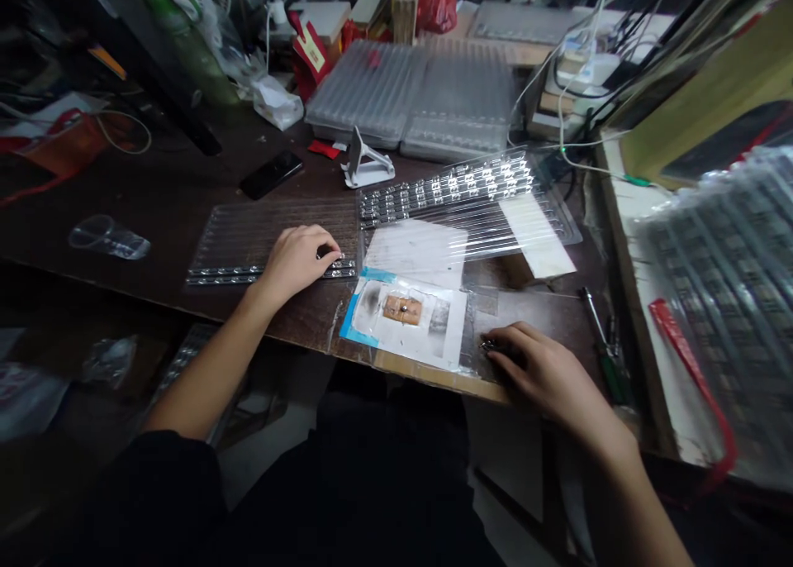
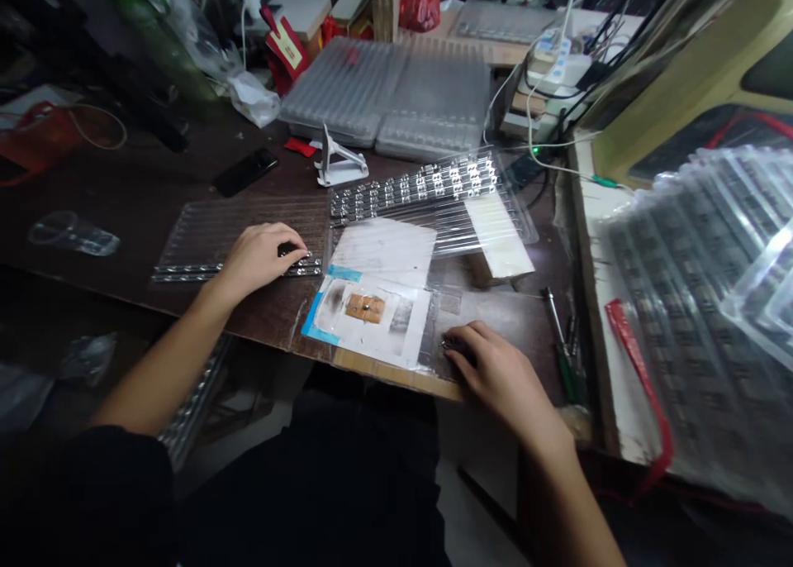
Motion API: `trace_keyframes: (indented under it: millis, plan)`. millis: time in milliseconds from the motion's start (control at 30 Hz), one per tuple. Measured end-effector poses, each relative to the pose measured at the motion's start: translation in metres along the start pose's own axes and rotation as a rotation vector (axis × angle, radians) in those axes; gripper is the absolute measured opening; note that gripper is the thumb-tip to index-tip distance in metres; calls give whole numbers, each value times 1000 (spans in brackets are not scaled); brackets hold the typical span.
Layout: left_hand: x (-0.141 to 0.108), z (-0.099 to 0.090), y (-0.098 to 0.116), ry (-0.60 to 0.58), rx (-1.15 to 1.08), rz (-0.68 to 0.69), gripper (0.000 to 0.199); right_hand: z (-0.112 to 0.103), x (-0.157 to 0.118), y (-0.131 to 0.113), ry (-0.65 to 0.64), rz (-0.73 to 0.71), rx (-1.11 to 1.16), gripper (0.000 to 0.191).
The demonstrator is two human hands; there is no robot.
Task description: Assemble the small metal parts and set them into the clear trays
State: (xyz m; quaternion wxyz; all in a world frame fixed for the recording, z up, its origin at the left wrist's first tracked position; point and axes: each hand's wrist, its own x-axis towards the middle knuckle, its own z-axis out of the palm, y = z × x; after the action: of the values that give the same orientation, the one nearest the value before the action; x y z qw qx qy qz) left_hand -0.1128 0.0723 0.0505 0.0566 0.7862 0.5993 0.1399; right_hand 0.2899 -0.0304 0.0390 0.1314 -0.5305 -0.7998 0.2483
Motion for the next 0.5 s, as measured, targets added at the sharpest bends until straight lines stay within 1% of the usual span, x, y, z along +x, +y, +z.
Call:
trace_keyframes:
  millis: [67,133,200,267,367,433,500]
  plan:
    - [2,-6,1,-4,31,-7,16,4,1,2,13,-8,42,17]
    - [7,-11,4,19,50,-12,16,6,1,4,26,-21,74,17]
    - [17,-10,13,47,47,-2,16,8,1,5,42,-33,94,17]
    - [30,-2,23,64,32,17,17,10,1,6,64,-33,103,16]
    - [51,20,36,98,26,0,18,12,0,4,93,-25,108,16]
    - [61,33,39,122,27,-29,15,13,-2,3,118,-24,129,19]
    - [64,39,40,148,7,-52,11,12,-4,2,153,-29,164,21]
